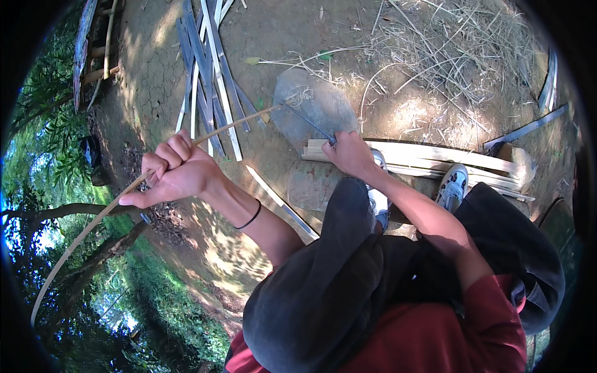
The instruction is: The person uses a machete to scrape and refine a long thin bamboo strip by hand, repeatedly pulling the blade along its length while seated at an outdoor workspace.
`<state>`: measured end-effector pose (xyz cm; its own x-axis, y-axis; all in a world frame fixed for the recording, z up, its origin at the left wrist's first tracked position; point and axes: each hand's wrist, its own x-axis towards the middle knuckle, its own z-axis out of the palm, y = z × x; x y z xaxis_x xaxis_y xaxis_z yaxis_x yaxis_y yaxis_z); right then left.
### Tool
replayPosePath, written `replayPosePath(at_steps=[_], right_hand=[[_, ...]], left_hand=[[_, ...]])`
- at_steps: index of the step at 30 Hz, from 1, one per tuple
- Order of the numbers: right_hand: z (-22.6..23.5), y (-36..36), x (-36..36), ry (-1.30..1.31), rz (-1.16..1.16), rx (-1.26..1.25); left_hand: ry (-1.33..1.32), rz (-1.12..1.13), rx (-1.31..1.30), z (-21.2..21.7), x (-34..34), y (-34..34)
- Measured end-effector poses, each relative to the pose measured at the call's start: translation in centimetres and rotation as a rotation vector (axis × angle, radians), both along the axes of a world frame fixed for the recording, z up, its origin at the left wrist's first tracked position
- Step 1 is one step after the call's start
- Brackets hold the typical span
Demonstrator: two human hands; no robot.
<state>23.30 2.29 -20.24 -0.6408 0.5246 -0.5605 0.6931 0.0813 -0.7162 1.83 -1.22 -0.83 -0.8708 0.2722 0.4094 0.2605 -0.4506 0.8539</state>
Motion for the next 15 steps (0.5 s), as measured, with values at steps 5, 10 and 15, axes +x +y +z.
replayPosePath(at_steps=[5, 10, 15], right_hand=[[-0.6, 0.6, -0.2, 0.054, -0.047, -0.006], [0.4, 1.4, -1.4, 0.003, -0.048, -0.019], [0.4, 1.3, -1.7, 0.016, -0.034, -0.002]], left_hand=[[0.008, 0.043, 0.017, 0.8, 0.2, 0.1], [0.064, 0.052, -0.044, 0.8, 0.5, 0.5], [0.048, 0.045, 0.030, -0.1, 0.1, 0.9]])
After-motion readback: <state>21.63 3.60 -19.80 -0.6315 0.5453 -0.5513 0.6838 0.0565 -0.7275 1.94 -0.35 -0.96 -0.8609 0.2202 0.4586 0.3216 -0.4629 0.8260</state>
